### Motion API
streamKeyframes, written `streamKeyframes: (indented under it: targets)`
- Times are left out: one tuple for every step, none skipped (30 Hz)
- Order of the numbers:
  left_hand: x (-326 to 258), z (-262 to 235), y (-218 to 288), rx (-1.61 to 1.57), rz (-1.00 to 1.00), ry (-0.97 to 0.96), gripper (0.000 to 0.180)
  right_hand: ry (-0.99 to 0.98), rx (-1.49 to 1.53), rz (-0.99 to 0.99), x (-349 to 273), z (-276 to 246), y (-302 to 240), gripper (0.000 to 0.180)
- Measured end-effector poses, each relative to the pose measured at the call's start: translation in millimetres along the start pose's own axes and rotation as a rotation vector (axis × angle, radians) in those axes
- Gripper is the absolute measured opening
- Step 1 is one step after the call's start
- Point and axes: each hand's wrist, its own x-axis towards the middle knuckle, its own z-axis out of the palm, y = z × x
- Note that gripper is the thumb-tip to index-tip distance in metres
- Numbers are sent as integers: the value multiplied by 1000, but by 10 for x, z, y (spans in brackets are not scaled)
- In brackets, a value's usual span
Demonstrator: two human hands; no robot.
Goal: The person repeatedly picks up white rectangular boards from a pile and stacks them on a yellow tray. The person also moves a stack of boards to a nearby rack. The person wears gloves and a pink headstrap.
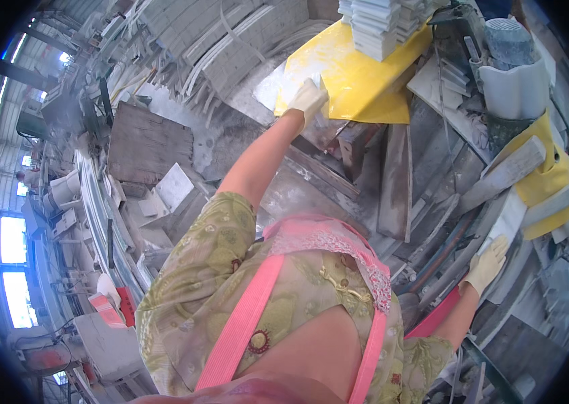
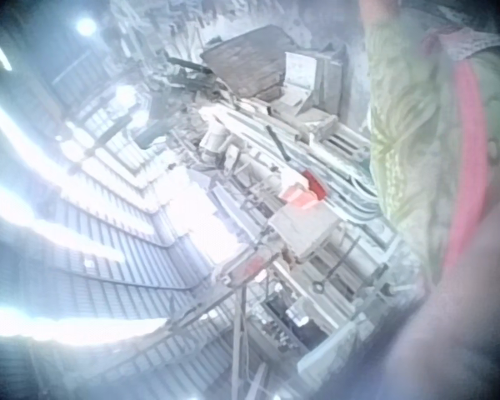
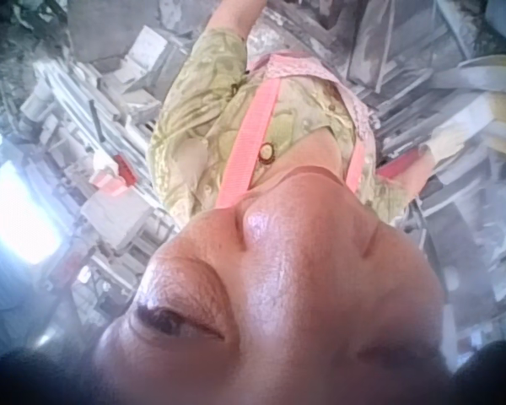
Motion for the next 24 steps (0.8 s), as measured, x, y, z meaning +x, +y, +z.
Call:
streamKeyframes:
  targets:
    - [8,-8,-2,15,3,-14,53,11,-11,-37,-27,-73,-13,84]
    - [16,-24,-10,25,1,-21,52,59,-26,-67,-87,-158,-25,78]
    - [29,-39,-18,33,-3,-29,52,22,-28,-85,-93,-259,-17,73]
    - [40,-57,-30,66,30,-34,53,19,40,-29,-74,-367,10,65]
    - [56,-91,-44,102,63,-40,54,-70,128,41,-34,-467,34,58]
    - [66,-125,-62,146,84,-67,55,-92,241,72,20,-553,48,52]
    - [81,-168,-87,124,67,-86,55,-52,255,119,55,-631,63,37]
    - [94,-203,-113,101,41,-120,56,-132,260,160,171,-713,82,37]
    - [103,-227,-151,72,15,-152,56,-122,338,268,238,-768,42,38]
    - [116,-247,-190,18,28,-161,52,-150,404,376,332,-827,-32,38]
    - [122,-255,-241,-32,40,-175,49,-99,667,343,411,-886,-162,41]
    - [147,-261,-286,-81,52,-192,46,-96,907,371,475,-973,-323,45]
    - [190,-254,-316,9,166,-128,46,-60,1140,264,529,-1076,-550,45]
    - [235,-234,-340,97,282,-59,46,-62,1303,215,548,-1151,-896,46]
    - [306,-226,-352,163,385,-30,45,-83,1450,159,554,-1247,-1279,46]
    - [382,-221,-357,165,460,-89,45,-90,1582,26,558,-1346,-1702,47]
    - [466,-226,-355,148,524,-189,45,-134,1660,85,570,-1436,-2165,47]
    - [534,-192,-325,137,450,-215,44,-147,1757,-30,578,-1520,-2623,48]
    - [591,-175,-304,47,390,-208,43,-187,1791,71,595,-1590,-3064,47]
    - [645,-146,-261,121,302,-259,42,-199,1875,33,584,-1634,-3469,45]
    - [657,-130,-261,188,287,-300,39,-219,1935,100,542,-1644,-3842,43]
    - [680,-109,-235,231,308,-306,37,-186,2052,32,528,-1641,-4177,40]
    - [655,-90,-253,342,388,-254,41,-144,1971,135,520,-1619,-4497,40]
    - [645,-86,-262,282,346,-245,43,-93,1894,179,513,-1586,-4733,40]
